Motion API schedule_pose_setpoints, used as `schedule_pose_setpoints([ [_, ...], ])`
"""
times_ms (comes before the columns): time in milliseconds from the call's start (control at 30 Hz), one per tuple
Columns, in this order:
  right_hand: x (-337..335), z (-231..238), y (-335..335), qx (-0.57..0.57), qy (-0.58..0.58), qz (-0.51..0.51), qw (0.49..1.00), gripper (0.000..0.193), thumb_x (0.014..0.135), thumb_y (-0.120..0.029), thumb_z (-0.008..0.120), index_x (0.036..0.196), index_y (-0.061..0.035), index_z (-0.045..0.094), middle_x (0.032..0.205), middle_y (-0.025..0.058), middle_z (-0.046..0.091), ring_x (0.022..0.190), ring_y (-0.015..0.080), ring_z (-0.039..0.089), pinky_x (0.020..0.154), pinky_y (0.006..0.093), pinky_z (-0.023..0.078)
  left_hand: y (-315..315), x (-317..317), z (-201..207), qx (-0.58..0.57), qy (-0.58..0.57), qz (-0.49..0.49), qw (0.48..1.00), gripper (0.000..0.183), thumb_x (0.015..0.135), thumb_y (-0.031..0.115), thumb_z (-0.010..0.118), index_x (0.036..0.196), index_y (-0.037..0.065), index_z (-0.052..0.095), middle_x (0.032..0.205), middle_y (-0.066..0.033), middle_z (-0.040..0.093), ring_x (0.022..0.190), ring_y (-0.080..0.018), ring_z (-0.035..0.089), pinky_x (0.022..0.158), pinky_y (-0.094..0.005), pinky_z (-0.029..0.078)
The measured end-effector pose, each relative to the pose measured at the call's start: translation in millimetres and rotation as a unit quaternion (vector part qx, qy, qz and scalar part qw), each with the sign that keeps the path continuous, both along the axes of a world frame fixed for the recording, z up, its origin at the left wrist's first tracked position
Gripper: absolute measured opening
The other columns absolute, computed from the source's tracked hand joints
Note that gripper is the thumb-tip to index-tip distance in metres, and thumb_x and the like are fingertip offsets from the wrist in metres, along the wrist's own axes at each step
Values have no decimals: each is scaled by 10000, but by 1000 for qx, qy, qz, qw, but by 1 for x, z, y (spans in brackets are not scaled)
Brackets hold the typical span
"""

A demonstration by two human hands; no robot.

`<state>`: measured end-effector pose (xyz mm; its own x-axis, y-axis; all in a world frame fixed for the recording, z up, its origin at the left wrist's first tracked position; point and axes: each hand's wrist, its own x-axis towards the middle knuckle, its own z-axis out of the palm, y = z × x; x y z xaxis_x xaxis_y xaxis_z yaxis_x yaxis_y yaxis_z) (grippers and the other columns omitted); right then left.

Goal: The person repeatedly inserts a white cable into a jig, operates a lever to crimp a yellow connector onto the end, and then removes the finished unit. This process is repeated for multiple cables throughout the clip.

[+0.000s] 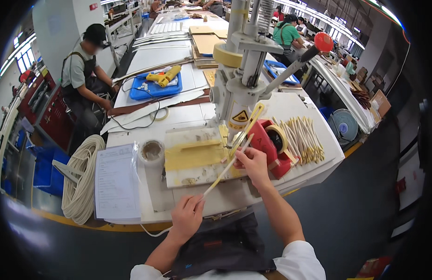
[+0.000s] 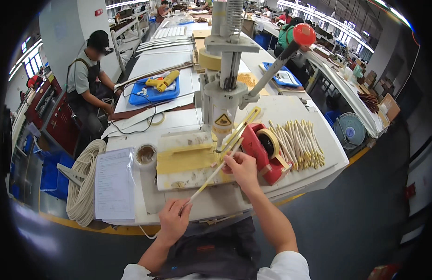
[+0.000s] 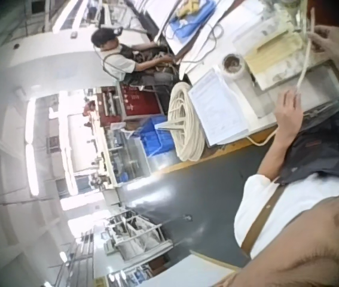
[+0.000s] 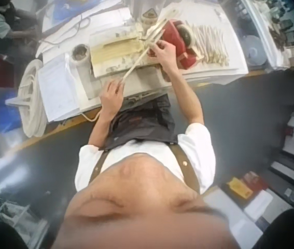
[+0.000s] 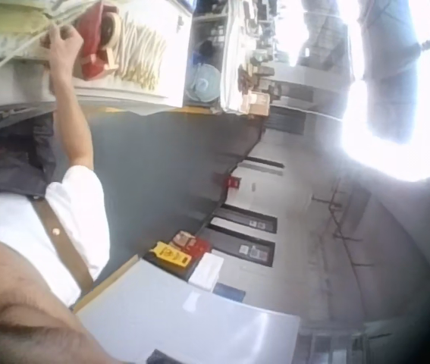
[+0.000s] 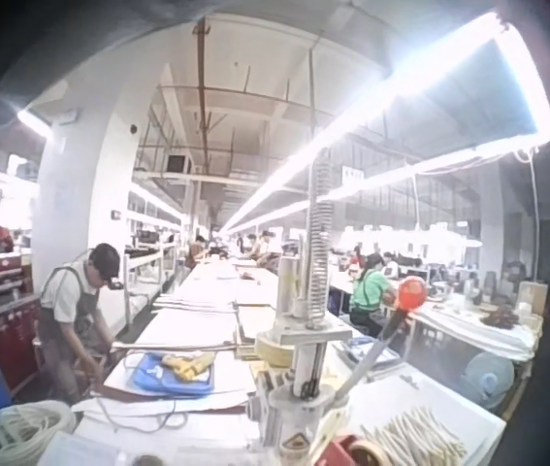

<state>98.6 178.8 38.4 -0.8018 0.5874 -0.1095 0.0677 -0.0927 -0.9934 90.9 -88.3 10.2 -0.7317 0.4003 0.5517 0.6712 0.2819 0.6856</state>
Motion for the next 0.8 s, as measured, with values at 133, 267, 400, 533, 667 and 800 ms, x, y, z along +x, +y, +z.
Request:
schedule_pose_setpoints([
  [133, -16, -8, 11, 119, -23, -27, 992, 324, 942, -85, 724, 1219, 58, 636, 824, 85, 732, 678, 126, 708, 616, 275, 598, 12, -11, 4, -30, 44, 13, 999, 138, 856, 57, 784, 988, 50, 744, 897, -84, 671, 690, -247, 669, 583, -346, 532],
  [267, -26, 7, 9, 198, -33, -62, 978, 594, 898, -42, 744, 1400, 21, 433, 800, 128, 735, 650, 162, 715, 574, 300, 580, 24, -36, 13, -52, 102, 25, 993, 137, 857, 81, 770, 992, 77, 747, 878, -56, 654, 756, -266, 664, 641, -374, 533],
  [400, -36, -1, 19, 312, -74, -64, 945, 400, 898, -98, 748, 1236, 28, 577, 800, 149, 722, 681, 285, 726, 641, 371, 567, 30, -51, 13, -100, 92, 33, 990, 141, 860, 78, 753, 1001, 89, 749, 868, -49, 634, 785, -260, 645, 659, -384, 522],
  [533, -43, -17, 27, 472, -49, -57, 878, 196, 912, -133, 729, 1007, 34, 696, 994, 185, 709, 845, 356, 709, 772, 423, 564, 36, -60, 9, -116, 99, 32, 988, 127, 866, 81, 743, 993, 90, 747, 869, -46, 627, 786, -254, 637, 655, -383, 520],
  [667, -47, -26, 23, 614, 1, -57, 788, 170, 924, -141, 689, 959, 24, 709, 1113, 206, 660, 926, 371, 677, 820, 458, 561, 39, -66, 3, -137, 109, 19, 984, 128, 862, 76, 737, 990, 81, 737, 871, -50, 621, 786, -257, 634, 657, -394, 526],
  [800, -48, -3, 13, 601, -169, 20, 781, 206, 937, -167, 639, 1016, 23, 628, 1154, 210, 646, 943, 392, 674, 813, 489, 566, 37, -73, 0, -140, 116, -12, 983, 164, 844, 53, 720, 1006, 70, 707, 869, -68, 606, 800, -271, 627, 675, -394, 528],
])
